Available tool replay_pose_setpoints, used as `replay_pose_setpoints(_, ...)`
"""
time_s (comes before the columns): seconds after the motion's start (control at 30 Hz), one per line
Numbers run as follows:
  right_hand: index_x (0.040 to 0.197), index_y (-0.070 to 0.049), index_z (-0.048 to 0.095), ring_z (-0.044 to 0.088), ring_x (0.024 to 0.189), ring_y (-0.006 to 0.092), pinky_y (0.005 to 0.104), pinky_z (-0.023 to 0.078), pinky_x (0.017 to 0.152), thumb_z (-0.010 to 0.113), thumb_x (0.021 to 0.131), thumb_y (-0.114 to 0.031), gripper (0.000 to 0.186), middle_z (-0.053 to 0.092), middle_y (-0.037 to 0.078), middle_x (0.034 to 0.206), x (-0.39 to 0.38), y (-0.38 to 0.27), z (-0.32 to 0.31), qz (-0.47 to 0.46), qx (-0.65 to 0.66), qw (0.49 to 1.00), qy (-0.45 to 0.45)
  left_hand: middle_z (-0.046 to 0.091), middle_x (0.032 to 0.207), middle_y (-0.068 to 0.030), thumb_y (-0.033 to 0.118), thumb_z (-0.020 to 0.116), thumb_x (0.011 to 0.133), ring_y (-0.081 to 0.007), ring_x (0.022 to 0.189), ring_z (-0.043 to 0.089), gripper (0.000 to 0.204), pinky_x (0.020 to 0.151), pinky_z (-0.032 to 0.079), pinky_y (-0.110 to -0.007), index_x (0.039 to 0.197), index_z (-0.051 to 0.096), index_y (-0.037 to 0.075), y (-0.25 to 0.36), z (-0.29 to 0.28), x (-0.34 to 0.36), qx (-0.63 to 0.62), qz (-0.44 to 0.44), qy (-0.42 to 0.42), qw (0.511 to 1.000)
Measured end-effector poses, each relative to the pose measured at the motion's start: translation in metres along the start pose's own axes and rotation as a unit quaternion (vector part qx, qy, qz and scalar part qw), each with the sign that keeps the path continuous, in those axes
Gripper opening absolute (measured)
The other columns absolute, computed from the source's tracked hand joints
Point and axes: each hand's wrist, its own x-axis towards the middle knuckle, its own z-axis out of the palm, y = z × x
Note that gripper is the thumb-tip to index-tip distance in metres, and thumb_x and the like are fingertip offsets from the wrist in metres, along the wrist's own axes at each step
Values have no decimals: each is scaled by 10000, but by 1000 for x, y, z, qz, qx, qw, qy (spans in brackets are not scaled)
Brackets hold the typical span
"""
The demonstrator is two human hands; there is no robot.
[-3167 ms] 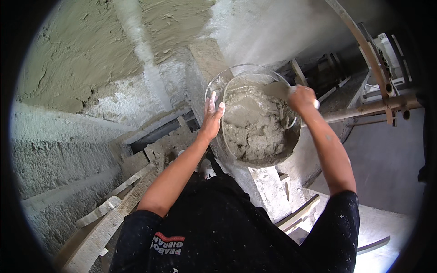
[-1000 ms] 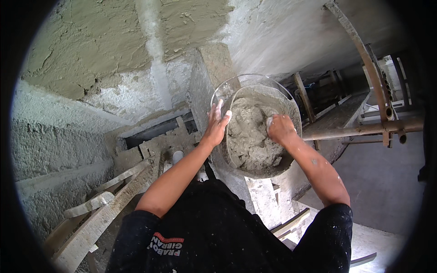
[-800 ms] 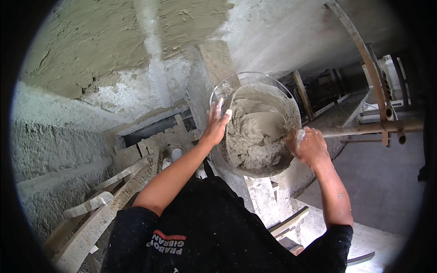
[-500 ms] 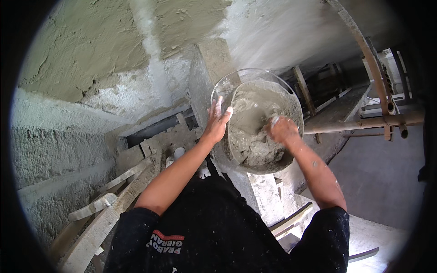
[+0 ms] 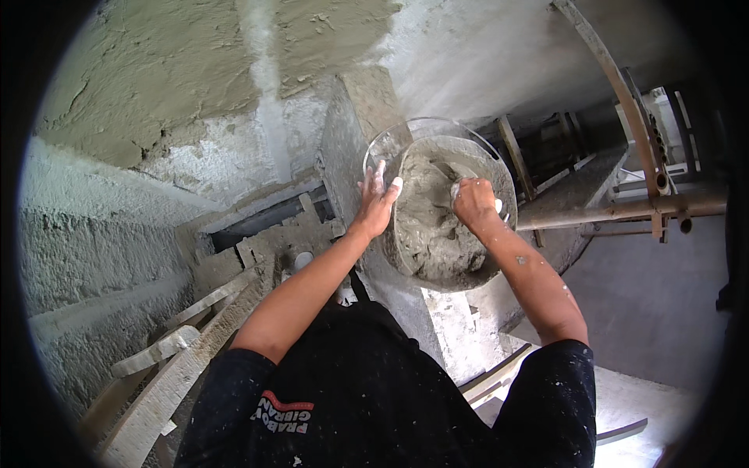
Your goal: The person scoops wet plaster from a bucket with a trowel and applies it to a wall, smoothing the surface. The person repeats this process multiple times, gradually covering more of the wall area.
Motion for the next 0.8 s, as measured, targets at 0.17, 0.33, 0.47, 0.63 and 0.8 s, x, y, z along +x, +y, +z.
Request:
replay_pose_setpoints(0.17, 1019, -70, 750, 738, 972, 306, 449, 568, 862, 569, 979, -341, 329, 748, 191, 970, -59, 40, -50, 28, 58, 998, -10, 145, 1683, -235, 610, 338, 1051, -408, 1573, 30, 850, 1261, -7, -561, 1629, 113, 28, -7, 4, 2, -4, 10, 10, 1000)
replay_pose_setpoints(0.33, 1157, -22, 715, 678, 1163, 375, 474, 555, 999, 537, 1023, -328, 379, 702, 222, 1213, -24, 17, -70, 51, 242, 947, -207, 169, 1681, -224, 602, 353, 1053, -399, 1574, 42, 844, 1263, 0, -552, 1625, 131, 22, -11, 3, 5, -20, 22, 10, 1000)
replay_pose_setpoints(0.47, 1168, -29, 731, 675, 1179, 368, 489, 561, 989, 526, 1000, -266, 355, 703, 215, 1228, -19, 24, -42, 82, 161, 965, -189, 164, 1672, -259, 629, 346, 1045, -395, 1576, 46, 865, 1264, -1, -547, 1626, 133, 24, -11, 2, 5, -17, 9, 9, 1000)
replay_pose_setpoints(0.63, 1015, 13, 749, 725, 1064, 328, 418, 563, 933, 592, 907, -258, 331, 741, 226, 1083, -36, 89, -3, 208, 91, 972, -58, 131, 1666, -296, 661, 315, 1036, -413, 1572, 26, 888, 1260, -1, -566, 1631, 116, 33, -4, 3, 1, 18, -9, 10, 1000)
replay_pose_setpoints(0.8, 1035, -26, 734, 730, 1021, 305, 429, 559, 894, 570, 936, -216, 270, 739, 165, 1063, 1, 30, 26, 85, 0, 993, -82, 132, 1670, -284, 663, 296, 1038, -412, 1572, 21, 889, 1259, 1, -573, 1630, 112, 24, 3, -1, 1, 17, 10, 6, 1000)
